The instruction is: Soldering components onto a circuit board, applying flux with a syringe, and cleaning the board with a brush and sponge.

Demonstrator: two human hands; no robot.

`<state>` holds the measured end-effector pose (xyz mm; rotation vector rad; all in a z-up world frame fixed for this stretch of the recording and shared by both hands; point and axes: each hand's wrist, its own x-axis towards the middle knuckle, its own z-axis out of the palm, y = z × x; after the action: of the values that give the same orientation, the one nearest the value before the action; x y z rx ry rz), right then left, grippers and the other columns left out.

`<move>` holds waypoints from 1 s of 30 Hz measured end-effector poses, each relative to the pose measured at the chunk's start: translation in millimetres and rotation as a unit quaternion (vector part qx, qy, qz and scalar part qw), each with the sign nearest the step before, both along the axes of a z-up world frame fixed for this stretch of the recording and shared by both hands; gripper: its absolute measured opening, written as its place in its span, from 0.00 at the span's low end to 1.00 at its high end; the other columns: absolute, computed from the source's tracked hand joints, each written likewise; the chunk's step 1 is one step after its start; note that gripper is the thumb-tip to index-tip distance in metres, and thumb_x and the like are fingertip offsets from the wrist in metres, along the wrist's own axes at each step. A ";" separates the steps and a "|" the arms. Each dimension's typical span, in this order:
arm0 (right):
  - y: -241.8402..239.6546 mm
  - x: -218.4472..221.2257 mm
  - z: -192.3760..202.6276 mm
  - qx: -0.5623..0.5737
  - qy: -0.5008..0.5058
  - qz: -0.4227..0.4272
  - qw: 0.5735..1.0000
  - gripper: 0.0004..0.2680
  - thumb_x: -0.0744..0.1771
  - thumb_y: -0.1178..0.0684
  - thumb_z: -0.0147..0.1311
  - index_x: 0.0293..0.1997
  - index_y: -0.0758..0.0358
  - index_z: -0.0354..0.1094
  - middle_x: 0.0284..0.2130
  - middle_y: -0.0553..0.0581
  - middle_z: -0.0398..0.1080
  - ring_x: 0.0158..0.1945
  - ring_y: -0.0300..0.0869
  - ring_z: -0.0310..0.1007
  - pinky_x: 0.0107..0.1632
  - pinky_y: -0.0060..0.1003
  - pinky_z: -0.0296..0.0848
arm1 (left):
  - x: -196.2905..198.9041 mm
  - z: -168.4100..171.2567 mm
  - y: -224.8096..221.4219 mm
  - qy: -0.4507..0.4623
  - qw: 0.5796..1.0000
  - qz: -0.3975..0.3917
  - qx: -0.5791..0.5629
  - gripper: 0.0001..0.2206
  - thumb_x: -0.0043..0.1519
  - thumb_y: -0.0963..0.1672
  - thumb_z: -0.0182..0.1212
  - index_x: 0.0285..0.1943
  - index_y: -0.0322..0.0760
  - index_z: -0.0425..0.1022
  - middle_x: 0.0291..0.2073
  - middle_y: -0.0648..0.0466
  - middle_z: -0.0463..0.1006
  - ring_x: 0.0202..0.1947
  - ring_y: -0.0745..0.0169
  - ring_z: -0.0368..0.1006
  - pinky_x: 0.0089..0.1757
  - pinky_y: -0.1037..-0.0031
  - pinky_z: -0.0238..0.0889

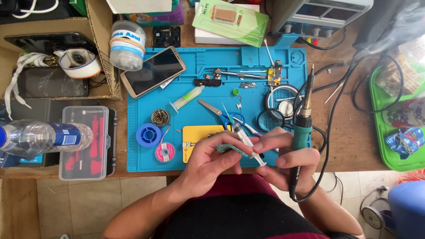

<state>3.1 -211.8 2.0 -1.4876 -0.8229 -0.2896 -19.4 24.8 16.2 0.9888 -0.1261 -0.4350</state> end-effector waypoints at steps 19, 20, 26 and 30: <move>9.7 3.7 -23.8 0.088 0.018 0.038 0.995 0.14 0.71 0.59 0.64 0.56 0.52 0.58 0.56 0.80 0.81 0.52 0.58 0.84 0.52 0.49 0.76 | 6.1 -10.1 -8.5 -0.129 0.977 0.159 0.061 0.09 0.67 0.42 0.79 0.52 0.30 0.92 0.38 0.45 0.88 0.43 0.60 0.86 0.47 0.67 0.82; 10.1 3.1 -24.8 0.096 0.018 0.045 0.994 0.15 0.71 0.60 0.65 0.56 0.52 0.58 0.56 0.79 0.81 0.53 0.58 0.85 0.53 0.50 0.78 | 6.8 -9.1 -7.6 -0.125 0.976 0.164 0.066 0.10 0.66 0.41 0.80 0.52 0.29 0.91 0.38 0.45 0.89 0.43 0.62 0.86 0.47 0.68 0.82; 8.4 2.0 -27.3 0.104 0.018 0.051 0.993 0.18 0.68 0.63 0.69 0.56 0.53 0.59 0.53 0.77 0.80 0.53 0.60 0.86 0.53 0.52 0.80 | 1.8 -26.7 -2.9 -0.089 0.976 0.185 0.071 0.13 0.64 0.42 0.83 0.52 0.30 0.87 0.38 0.46 0.92 0.43 0.69 0.85 0.46 0.71 0.81; 7.5 2.8 -25.0 0.106 0.006 0.047 0.993 0.19 0.67 0.65 0.70 0.56 0.53 0.60 0.51 0.77 0.80 0.53 0.62 0.87 0.52 0.51 0.82 | 2.2 -30.1 -6.9 -0.074 0.978 0.183 0.061 0.13 0.63 0.42 0.84 0.49 0.31 0.84 0.37 0.46 0.91 0.40 0.72 0.81 0.44 0.72 0.78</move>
<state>6.0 -204.3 -23.0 -1.2489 -0.8229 -0.2876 -17.1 17.9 -13.9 1.1381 -0.0497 -0.0307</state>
